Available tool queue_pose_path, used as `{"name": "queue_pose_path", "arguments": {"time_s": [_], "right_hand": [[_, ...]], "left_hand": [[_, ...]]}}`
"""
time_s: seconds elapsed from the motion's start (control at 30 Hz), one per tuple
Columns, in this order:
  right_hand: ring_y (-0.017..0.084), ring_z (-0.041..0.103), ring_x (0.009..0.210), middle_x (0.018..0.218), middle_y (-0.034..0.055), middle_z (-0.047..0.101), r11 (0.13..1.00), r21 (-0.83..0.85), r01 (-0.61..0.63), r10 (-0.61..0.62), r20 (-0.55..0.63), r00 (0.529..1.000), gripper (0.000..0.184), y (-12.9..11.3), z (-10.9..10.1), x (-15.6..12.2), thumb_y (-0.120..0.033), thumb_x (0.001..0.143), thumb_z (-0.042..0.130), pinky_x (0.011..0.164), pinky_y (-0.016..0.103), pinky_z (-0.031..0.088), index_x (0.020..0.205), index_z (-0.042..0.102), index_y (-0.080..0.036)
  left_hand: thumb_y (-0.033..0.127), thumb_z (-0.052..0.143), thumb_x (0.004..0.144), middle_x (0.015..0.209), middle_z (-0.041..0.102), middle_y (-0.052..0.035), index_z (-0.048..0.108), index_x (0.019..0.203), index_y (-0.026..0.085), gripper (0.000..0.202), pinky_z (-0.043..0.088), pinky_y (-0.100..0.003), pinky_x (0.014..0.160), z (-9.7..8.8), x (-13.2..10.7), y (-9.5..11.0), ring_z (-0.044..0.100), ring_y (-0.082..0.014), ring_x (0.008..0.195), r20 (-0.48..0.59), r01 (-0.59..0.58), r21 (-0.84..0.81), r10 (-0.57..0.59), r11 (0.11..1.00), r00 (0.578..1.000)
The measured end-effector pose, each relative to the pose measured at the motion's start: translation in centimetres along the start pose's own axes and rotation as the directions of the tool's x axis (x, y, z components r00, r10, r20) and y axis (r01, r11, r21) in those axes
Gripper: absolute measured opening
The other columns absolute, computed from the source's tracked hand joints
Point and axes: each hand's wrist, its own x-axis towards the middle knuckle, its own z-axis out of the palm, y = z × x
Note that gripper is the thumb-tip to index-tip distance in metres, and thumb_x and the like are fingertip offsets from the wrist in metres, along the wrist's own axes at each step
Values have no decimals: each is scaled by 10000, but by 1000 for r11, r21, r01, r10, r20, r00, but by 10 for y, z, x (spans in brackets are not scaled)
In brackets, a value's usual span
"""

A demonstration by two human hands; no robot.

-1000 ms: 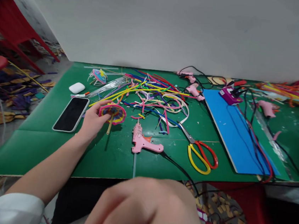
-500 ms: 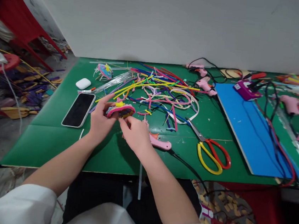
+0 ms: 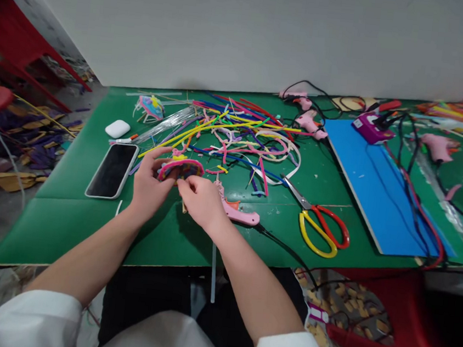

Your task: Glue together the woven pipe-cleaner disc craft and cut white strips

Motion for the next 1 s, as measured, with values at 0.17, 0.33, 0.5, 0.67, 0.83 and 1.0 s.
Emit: {"name": "queue_pose_path", "arguments": {"time_s": [0.17,0.33,0.5,0.67,0.83,1.0], "right_hand": [[76,425,388,406,-58,445,1000,11,-3,3,7,1000,359,1,0,1,-372,856,445,444,216,283,546,429,-193],[72,418,381,399,-61,437,1000,2,-10,10,6,1000,364,1,1,2,-363,847,452,443,216,273,527,427,-192],[77,410,385,395,-65,436,1000,29,-2,2,15,1000,361,3,1,2,-375,860,443,450,218,276,547,430,-196],[85,389,411,412,-60,414,999,16,36,-36,-8,999,374,4,1,2,-382,862,443,461,234,267,537,408,-199],[92,377,460,455,-54,391,996,-62,62,-64,-27,998,358,-1,-1,-2,-357,855,449,478,244,261,538,410,-195],[83,337,463,473,-57,348,997,-29,67,-68,-27,997,348,-9,-1,-9,-339,847,457,459,244,241,537,410,-190]], "left_hand": [[72,581,688,985,659,-11,521,1096,229,441,507,-228,703,0,1,-2,645,-141,887,0,32,-44,-32,999,1000],[104,598,697,970,653,-7,535,1024,221,353,501,-234,719,0,2,-2,642,-137,872,-13,24,-35,-25,999,1000],[73,572,689,955,658,-5,515,1118,233,461,500,-237,727,0,1,-2,636,-134,858,3,37,-25,-37,999,999],[55,561,700,1016,647,-10,498,1193,240,531,496,-235,787,1,0,-4,622,-132,945,-23,-53,-28,52,998,998],[84,569,723,1061,625,-17,498,1172,245,482,505,-239,786,1,-2,-5,621,-130,942,-65,-91,-28,89,995,994],[90,578,726,1019,629,-13,477,1151,247,465,515,-228,741,1,-5,-2,630,-128,910,-95,-122,-37,118,992,988]]}}
